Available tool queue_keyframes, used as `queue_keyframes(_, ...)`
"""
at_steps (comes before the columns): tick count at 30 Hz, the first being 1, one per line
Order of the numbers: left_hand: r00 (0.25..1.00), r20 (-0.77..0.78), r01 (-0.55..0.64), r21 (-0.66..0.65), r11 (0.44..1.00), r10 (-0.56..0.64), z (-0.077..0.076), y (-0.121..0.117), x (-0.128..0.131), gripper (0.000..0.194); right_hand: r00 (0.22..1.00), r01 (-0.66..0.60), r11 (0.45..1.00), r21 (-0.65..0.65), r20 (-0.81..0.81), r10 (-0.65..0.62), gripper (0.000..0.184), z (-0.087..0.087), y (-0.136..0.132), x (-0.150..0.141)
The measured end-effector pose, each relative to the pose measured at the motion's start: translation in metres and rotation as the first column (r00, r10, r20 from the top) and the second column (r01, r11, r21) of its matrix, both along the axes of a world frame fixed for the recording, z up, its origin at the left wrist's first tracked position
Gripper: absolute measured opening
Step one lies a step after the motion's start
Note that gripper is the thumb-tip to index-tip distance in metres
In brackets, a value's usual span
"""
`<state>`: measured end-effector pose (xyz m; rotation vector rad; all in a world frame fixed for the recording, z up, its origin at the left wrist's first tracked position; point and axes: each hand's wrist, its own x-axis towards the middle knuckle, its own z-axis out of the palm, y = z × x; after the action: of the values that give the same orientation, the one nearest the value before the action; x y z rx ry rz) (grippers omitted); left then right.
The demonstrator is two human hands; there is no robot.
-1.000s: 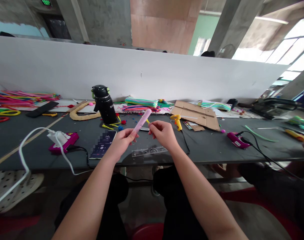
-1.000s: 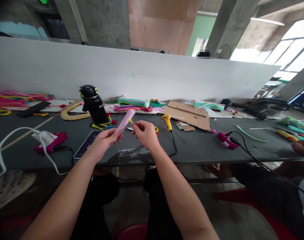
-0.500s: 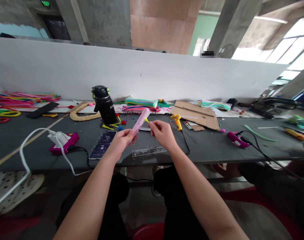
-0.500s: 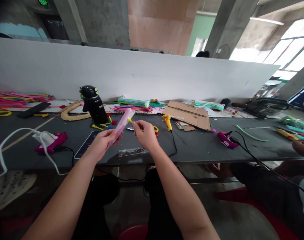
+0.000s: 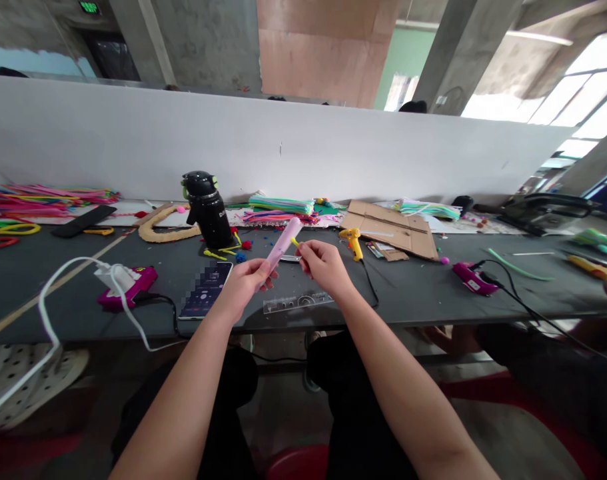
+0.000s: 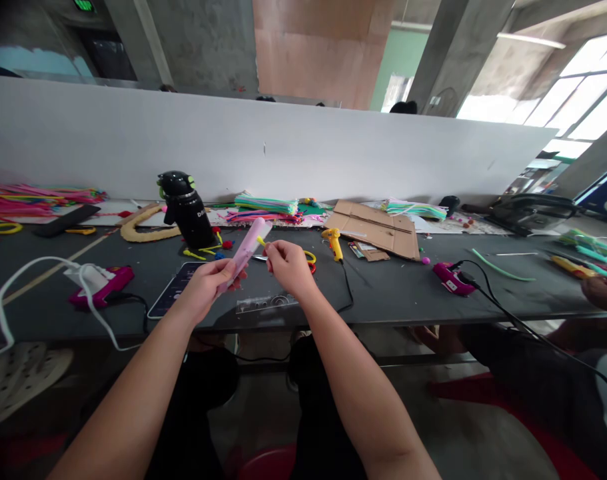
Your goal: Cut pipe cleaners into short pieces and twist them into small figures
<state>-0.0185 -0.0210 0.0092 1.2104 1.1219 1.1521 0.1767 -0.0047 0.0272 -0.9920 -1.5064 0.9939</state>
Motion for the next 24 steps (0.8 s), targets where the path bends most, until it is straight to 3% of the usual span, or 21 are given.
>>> queue_keyframes(11,0.998,-0.064,-0.019,0.055,0.998,0.023,-0.0003,0.0010,-0.0004,0.042,0.998,-0.027,0.997,-0.069,-0.067,0.022,0.038,0.0021,-0.0011,-0.0020)
queue_keyframes(24,0.999,-0.045,-0.021,0.048,0.999,0.023,-0.0008,0.0009,-0.0003,0.038,1.000,0.018,0.999,0.032,0.001,-0.018,0.034,-0.0017,-0.0013,-0.0022)
